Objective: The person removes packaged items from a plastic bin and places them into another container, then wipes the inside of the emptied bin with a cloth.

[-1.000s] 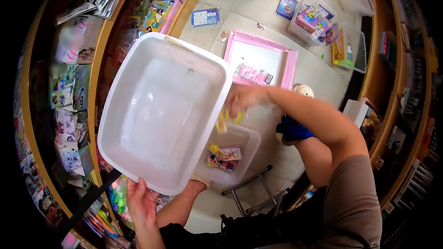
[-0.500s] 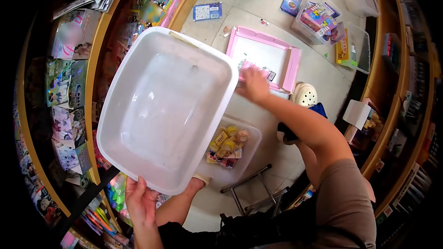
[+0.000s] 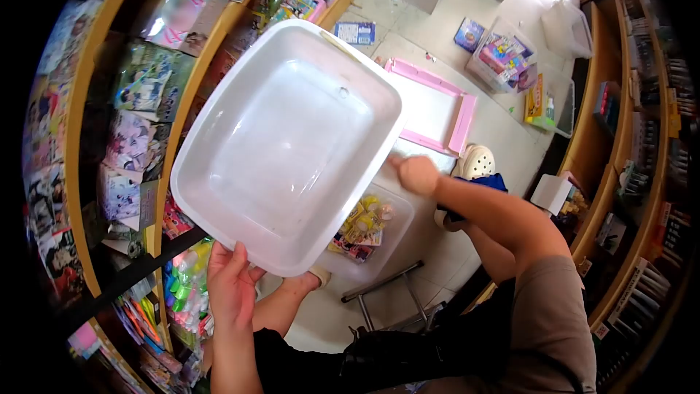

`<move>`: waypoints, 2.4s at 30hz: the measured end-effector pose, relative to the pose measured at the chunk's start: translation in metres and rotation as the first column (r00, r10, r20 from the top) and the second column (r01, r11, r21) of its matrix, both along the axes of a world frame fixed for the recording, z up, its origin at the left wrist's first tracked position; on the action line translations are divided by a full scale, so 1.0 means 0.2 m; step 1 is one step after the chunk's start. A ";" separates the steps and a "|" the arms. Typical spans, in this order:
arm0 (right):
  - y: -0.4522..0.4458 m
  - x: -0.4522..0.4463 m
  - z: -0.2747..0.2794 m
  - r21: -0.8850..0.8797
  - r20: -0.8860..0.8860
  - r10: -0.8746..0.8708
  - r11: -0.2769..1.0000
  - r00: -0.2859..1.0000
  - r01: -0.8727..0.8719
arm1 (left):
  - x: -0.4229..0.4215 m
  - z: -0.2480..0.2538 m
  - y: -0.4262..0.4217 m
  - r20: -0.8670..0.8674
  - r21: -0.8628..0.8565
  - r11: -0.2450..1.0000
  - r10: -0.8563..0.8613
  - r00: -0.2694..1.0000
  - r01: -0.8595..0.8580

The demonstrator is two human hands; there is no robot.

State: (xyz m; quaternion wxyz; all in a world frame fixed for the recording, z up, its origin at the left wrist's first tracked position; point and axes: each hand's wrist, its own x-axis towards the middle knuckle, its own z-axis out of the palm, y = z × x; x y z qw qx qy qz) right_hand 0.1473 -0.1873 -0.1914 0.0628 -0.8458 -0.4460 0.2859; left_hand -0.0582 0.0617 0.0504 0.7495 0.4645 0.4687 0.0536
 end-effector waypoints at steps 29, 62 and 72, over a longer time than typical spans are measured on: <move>-0.65 -0.22 0.26 -0.551 0.123 -0.529 0.667 0.840 0.501 | -0.08 0.02 -0.05 0.049 0.036 0.999 -0.016 0.999 0.015; -0.79 -0.41 2.42 0.334 -0.842 0.441 -0.027 0.311 0.942 | -0.34 0.07 -0.32 0.447 -0.016 0.998 0.063 0.892 -0.063; 0.03 -0.83 2.14 0.837 -0.490 -0.273 0.116 0.828 0.534 | -0.63 0.02 -0.48 0.393 0.419 0.908 -0.170 0.904 -0.011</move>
